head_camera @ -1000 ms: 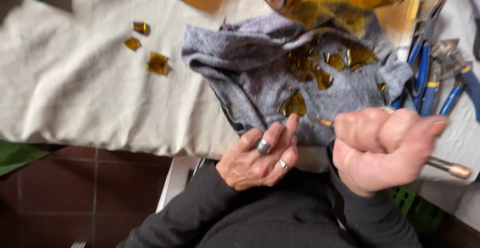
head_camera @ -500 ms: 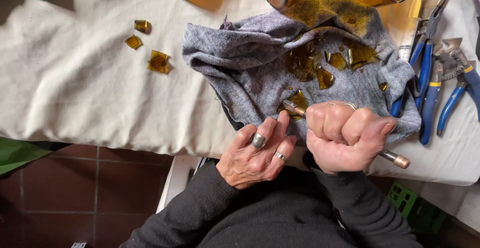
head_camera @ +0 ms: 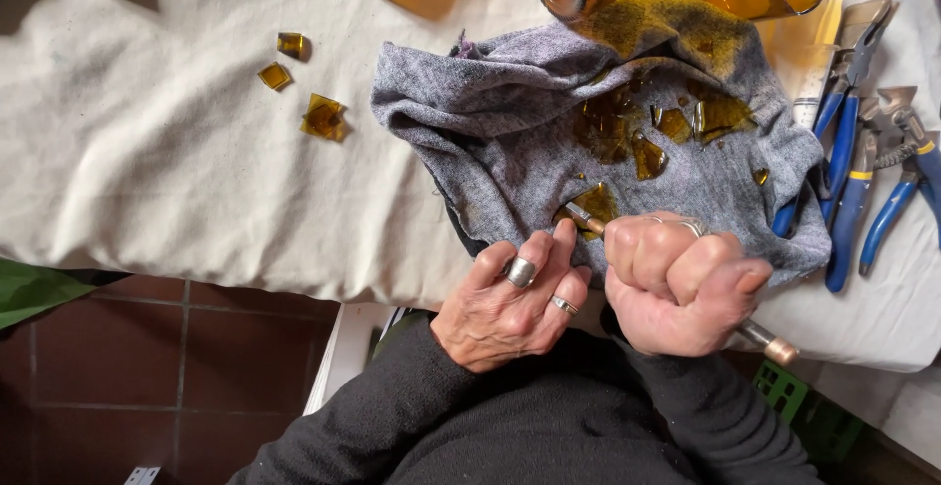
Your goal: Breaking and shaping brown glass bottle fragments using nippers and a glass cutter at a workbench.
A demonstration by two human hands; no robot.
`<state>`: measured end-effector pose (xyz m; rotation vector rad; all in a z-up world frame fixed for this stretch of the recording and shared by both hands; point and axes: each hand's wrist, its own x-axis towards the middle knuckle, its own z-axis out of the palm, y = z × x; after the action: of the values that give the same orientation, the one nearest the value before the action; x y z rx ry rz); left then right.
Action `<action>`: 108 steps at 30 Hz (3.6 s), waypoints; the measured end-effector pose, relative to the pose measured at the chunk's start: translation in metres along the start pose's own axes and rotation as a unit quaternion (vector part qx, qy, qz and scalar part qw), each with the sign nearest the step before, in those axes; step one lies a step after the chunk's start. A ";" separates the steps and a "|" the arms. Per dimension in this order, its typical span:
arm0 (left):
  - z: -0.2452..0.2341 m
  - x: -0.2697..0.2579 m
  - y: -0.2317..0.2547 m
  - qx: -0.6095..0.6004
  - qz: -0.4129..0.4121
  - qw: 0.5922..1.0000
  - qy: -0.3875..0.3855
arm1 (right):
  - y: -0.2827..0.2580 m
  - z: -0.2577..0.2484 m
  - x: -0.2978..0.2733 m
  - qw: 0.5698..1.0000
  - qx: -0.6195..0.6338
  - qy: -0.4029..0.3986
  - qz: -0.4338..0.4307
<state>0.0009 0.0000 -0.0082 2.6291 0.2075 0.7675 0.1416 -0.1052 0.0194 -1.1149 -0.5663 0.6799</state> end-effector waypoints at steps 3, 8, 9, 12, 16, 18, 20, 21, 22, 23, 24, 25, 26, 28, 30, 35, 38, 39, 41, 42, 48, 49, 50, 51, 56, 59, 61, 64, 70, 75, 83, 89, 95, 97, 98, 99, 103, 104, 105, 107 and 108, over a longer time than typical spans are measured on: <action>-0.002 0.000 0.001 -0.004 -0.001 1.000 -0.002 | -0.002 0.001 0.000 1.000 -0.017 -0.014 0.001; 0.000 -0.001 0.000 -0.005 -0.005 1.000 0.002 | -0.001 0.002 -0.003 1.000 -0.023 0.006 0.018; 0.000 -0.002 0.000 -0.007 -0.001 1.000 0.010 | 0.000 0.002 -0.003 0.999 -0.023 0.016 0.021; 0.003 0.000 -0.003 -0.006 0.010 1.000 0.027 | 0.001 0.004 0.001 0.999 -0.029 0.021 0.022; 0.002 -0.002 -0.002 -0.005 0.013 0.999 0.031 | -0.003 0.013 0.006 0.998 -0.033 0.036 0.041; 0.002 -0.001 -0.003 -0.004 0.013 0.999 0.031 | -0.004 0.016 0.008 0.997 -0.065 0.024 0.032; 0.002 -0.001 -0.003 -0.005 0.010 1.000 0.027 | -0.003 0.016 0.009 0.995 -0.096 0.014 0.026; 0.002 -0.001 -0.002 -0.007 0.004 1.000 0.026 | -0.002 0.015 0.008 0.997 -0.078 0.008 0.025; 0.002 -0.001 -0.001 -0.011 0.002 1.000 0.027 | -0.001 0.014 0.006 0.998 -0.062 0.007 0.022; 0.002 -0.003 0.001 -0.013 0.003 1.000 0.025 | -0.004 0.018 0.006 0.998 -0.063 0.009 0.022; 0.003 -0.002 0.000 -0.011 0.002 0.999 0.030 | -0.006 0.020 0.009 0.995 -0.092 0.022 0.016; 0.004 -0.001 0.000 -0.010 0.002 0.999 0.035 | -0.008 0.022 0.012 0.992 -0.122 0.035 0.010; 0.004 -0.001 0.000 -0.008 0.003 0.999 0.034 | -0.011 0.015 0.008 0.992 -0.119 0.036 0.009; 0.002 -0.001 0.001 -0.010 0.002 0.999 0.034 | -0.017 0.002 -0.003 0.994 -0.100 0.024 0.040; 0.000 -0.003 0.002 -0.007 0.007 0.999 0.043 | -0.036 -0.006 -0.003 0.998 -0.040 0.036 0.034; 0.002 0.004 0.009 -0.050 -0.011 0.996 0.069 | -0.092 -0.019 0.003 0.990 -0.116 0.078 0.030; -0.003 0.027 0.007 -0.055 -0.069 0.992 0.092 | -0.084 -0.031 0.026 0.934 -0.342 0.060 0.078; -0.008 0.039 0.006 -0.044 -0.113 0.990 0.065 | -0.076 -0.035 0.032 0.904 -0.416 0.049 0.083; -0.017 0.048 0.014 -0.045 -0.153 0.987 0.026 | -0.067 -0.035 0.025 0.865 -0.489 0.052 0.100; -0.015 0.052 0.017 -0.029 -0.176 0.984 -0.005 | -0.063 -0.035 0.022 0.850 -0.521 0.046 0.061; -0.006 0.069 0.032 -0.023 -0.186 0.980 -0.061 | -0.084 -0.086 0.000 0.773 -0.625 0.104 -0.043; -0.007 0.068 0.033 -0.033 -0.192 0.979 -0.062 | -0.087 -0.097 -0.006 0.744 -0.656 0.123 -0.044; -0.005 0.067 0.033 -0.033 -0.188 0.980 -0.059 | -0.092 -0.119 -0.012 0.742 -0.656 0.126 -0.048; -0.004 0.067 0.033 -0.068 -0.179 0.981 -0.042 | -0.096 -0.140 -0.018 0.692 -0.707 0.135 -0.048; -0.004 0.074 0.028 -0.187 -0.155 0.970 0.010 | -0.118 -0.200 -0.039 0.579 -0.804 0.133 -0.039; -0.008 0.080 0.021 -0.239 -0.158 0.957 0.046 | -0.124 -0.214 -0.044 0.586 -0.800 0.123 -0.037; -0.008 0.082 0.017 -0.262 -0.181 0.945 0.073 | -0.126 -0.211 -0.044 0.619 -0.776 0.115 -0.028; 0.001 0.080 0.016 -0.364 -0.260 0.891 0.081 | -0.115 -0.182 -0.039 0.651 -0.751 0.104 -0.048; 0.010 0.079 0.013 -0.683 -0.367 0.628 0.061 | -0.093 -0.133 0.006 0.600 -0.795 0.073 -0.050; 0.000 0.077 0.017 -0.753 -0.411 0.509 0.070 | -0.090 -0.126 0.016 0.558 -0.828 0.052 -0.011; 0.001 0.061 0.016 -0.781 -0.402 0.476 0.051 | -0.077 -0.172 0.021 0.491 -0.867 0.020 0.078; 0.010 0.050 0.015 -0.775 -0.385 0.495 0.076 | -0.097 -0.207 0.041 0.735 -0.658 0.127 0.103; 0.016 0.048 0.011 -0.793 -0.401 0.455 0.062 | -0.112 -0.315 -0.024 0.952 -0.243 0.136 0.123; 0.016 0.046 0.012 -0.805 -0.401 0.434 0.044 | -0.118 -0.335 -0.055 0.972 -0.213 0.083 0.046; 0.016 0.047 0.012 -0.806 -0.402 0.433 0.045 | -0.122 -0.317 -0.059 0.972 -0.214 0.082 0.047; 0.016 0.047 0.013 -0.812 -0.406 0.416 0.043 | -0.126 -0.299 -0.063 0.975 -0.198 0.083 0.057; 0.011 0.051 0.020 -0.812 -0.426 0.396 0.054 | -0.140 -0.223 -0.087 0.989 -0.060 0.060 0.124; 0.013 0.051 0.023 -0.812 -0.425 0.397 0.057 | -0.135 -0.214 -0.092 0.989 -0.060 0.057 0.123; 0.014 0.052 0.025 -0.808 -0.419 0.407 0.079 | -0.131 -0.203 -0.098 0.989 0.017 0.022 0.144; 0.014 0.053 0.031 -0.804 -0.414 0.415 0.101 | -0.126 -0.179 -0.105 0.982 0.092 -0.012 0.164; 0.013 0.052 0.034 -0.799 -0.419 0.417 0.109 | -0.123 -0.165 -0.105 0.979 0.084 -0.025 0.185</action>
<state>0.0529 -0.0226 0.0211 0.3537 0.4628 0.3957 0.2140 -0.3185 0.0705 -1.0548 -0.3371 1.0619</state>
